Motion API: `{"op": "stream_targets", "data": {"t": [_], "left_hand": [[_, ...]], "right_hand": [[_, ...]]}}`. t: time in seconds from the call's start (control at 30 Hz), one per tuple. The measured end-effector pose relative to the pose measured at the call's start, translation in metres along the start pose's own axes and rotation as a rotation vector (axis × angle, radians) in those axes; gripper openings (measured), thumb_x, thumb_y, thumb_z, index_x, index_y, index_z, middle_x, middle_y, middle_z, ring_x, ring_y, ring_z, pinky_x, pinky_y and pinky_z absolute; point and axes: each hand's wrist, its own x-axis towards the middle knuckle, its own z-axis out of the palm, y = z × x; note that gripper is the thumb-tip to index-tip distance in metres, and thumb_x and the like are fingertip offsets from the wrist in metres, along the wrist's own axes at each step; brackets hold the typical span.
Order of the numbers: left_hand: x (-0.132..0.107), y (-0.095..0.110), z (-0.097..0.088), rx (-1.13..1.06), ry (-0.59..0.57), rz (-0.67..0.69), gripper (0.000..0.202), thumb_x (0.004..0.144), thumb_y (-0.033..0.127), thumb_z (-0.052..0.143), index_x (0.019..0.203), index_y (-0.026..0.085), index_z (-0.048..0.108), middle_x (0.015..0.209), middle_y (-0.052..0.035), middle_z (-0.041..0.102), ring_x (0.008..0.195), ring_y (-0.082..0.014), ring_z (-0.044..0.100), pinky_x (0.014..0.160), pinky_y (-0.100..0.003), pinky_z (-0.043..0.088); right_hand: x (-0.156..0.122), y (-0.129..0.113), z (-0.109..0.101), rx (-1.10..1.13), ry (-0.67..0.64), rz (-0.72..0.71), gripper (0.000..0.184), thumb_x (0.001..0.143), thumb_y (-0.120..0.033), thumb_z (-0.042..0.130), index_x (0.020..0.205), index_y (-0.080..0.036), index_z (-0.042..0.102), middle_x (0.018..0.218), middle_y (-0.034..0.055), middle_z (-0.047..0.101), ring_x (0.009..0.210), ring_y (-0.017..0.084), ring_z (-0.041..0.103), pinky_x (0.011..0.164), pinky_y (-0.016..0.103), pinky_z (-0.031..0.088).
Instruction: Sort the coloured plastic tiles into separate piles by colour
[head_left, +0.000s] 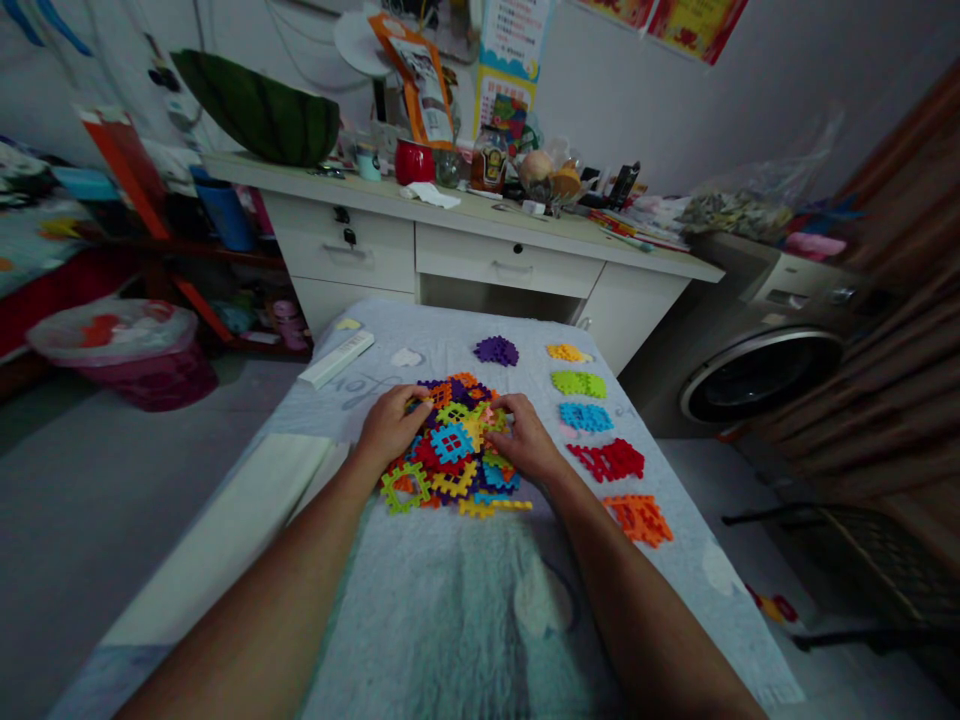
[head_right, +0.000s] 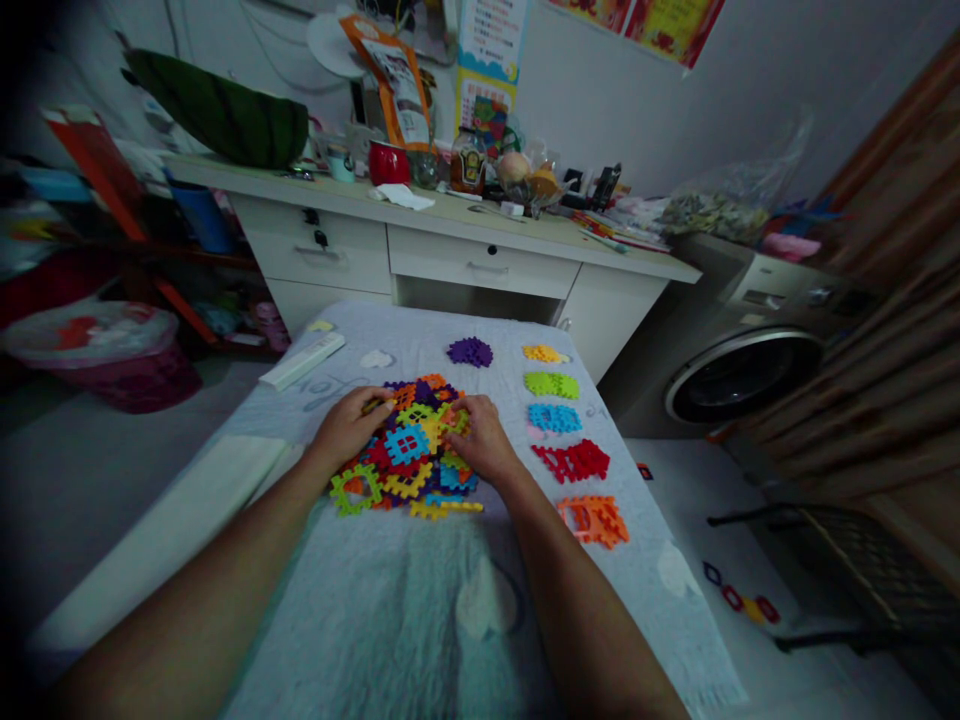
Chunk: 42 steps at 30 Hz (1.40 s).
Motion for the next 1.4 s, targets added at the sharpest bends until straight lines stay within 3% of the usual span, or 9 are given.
{"op": "stream_targets", "data": {"t": [0.2, 0.43, 0.67, 0.97, 1.1, 1.23, 1.4], "left_hand": [[0.000, 0.001, -0.001, -0.005, 0.005, -0.001, 0.032, 0.081, 0.044, 0.053, 0.098, 0.022, 0.067, 0.107, -0.0051, 0.068, 0.101, -0.0234, 0.062, 0.092, -0.036, 0.048], [-0.001, 0.002, -0.001, -0.011, 0.005, -0.005, 0.032, 0.080, 0.043, 0.053, 0.098, 0.022, 0.067, 0.108, -0.0054, 0.068, 0.101, -0.0235, 0.062, 0.093, -0.036, 0.047], [0.001, -0.003, 0.002, -0.003, 0.001, 0.004, 0.031, 0.081, 0.042, 0.053, 0.098, 0.021, 0.067, 0.107, -0.0051, 0.068, 0.101, -0.0230, 0.062, 0.093, -0.036, 0.047], [0.000, -0.002, 0.001, 0.000, 0.009, 0.006, 0.032, 0.081, 0.044, 0.053, 0.099, 0.021, 0.067, 0.106, -0.0055, 0.068, 0.100, -0.0232, 0.062, 0.091, -0.036, 0.048], [0.001, -0.002, 0.001, 0.005, 0.007, 0.003, 0.033, 0.081, 0.044, 0.053, 0.099, 0.021, 0.067, 0.106, -0.0055, 0.068, 0.101, -0.0231, 0.062, 0.090, -0.035, 0.048], [0.001, -0.003, 0.001, 0.008, 0.007, -0.001, 0.032, 0.081, 0.044, 0.053, 0.099, 0.022, 0.067, 0.107, -0.0051, 0.068, 0.102, -0.0231, 0.061, 0.089, -0.034, 0.048], [0.001, -0.001, 0.001, 0.002, 0.009, 0.002, 0.031, 0.081, 0.042, 0.053, 0.098, 0.022, 0.068, 0.107, -0.0057, 0.068, 0.101, -0.0234, 0.062, 0.092, -0.036, 0.047]], "right_hand": [[0.003, 0.008, -0.005, -0.021, 0.126, 0.094, 0.048, 0.073, -0.017, 0.065, 0.119, -0.022, 0.054, 0.113, 0.0078, 0.052, 0.107, 0.023, 0.052, 0.094, 0.040, 0.045], [0.027, 0.040, -0.042, -0.288, 0.243, 0.211, 0.036, 0.072, -0.013, 0.064, 0.108, -0.016, 0.063, 0.109, 0.0113, 0.054, 0.107, 0.026, 0.051, 0.099, 0.041, 0.040], [0.056, 0.081, -0.079, -0.580, 0.125, 0.521, 0.029, 0.075, -0.009, 0.057, 0.097, -0.021, 0.070, 0.118, 0.0084, 0.057, 0.107, 0.026, 0.051, 0.089, 0.038, 0.041], [0.058, 0.106, -0.081, -0.637, 0.026, 0.589, 0.030, 0.075, -0.009, 0.057, 0.099, -0.020, 0.070, 0.121, 0.0125, 0.056, 0.110, 0.032, 0.046, 0.088, 0.042, 0.039], [0.053, 0.095, -0.081, -0.639, 0.047, 0.568, 0.024, 0.077, -0.014, 0.060, 0.097, -0.022, 0.070, 0.125, 0.0116, 0.056, 0.115, 0.033, 0.046, 0.091, 0.045, 0.038], [0.047, 0.063, -0.076, -0.555, 0.076, 0.455, 0.022, 0.079, -0.018, 0.061, 0.100, -0.022, 0.069, 0.129, 0.0102, 0.056, 0.118, 0.032, 0.047, 0.096, 0.048, 0.038], [0.024, 0.012, -0.057, -0.258, -0.129, 0.200, 0.018, 0.081, -0.021, 0.062, 0.098, -0.019, 0.067, 0.109, 0.0073, 0.066, 0.098, 0.020, 0.059, 0.090, 0.035, 0.043]]}}
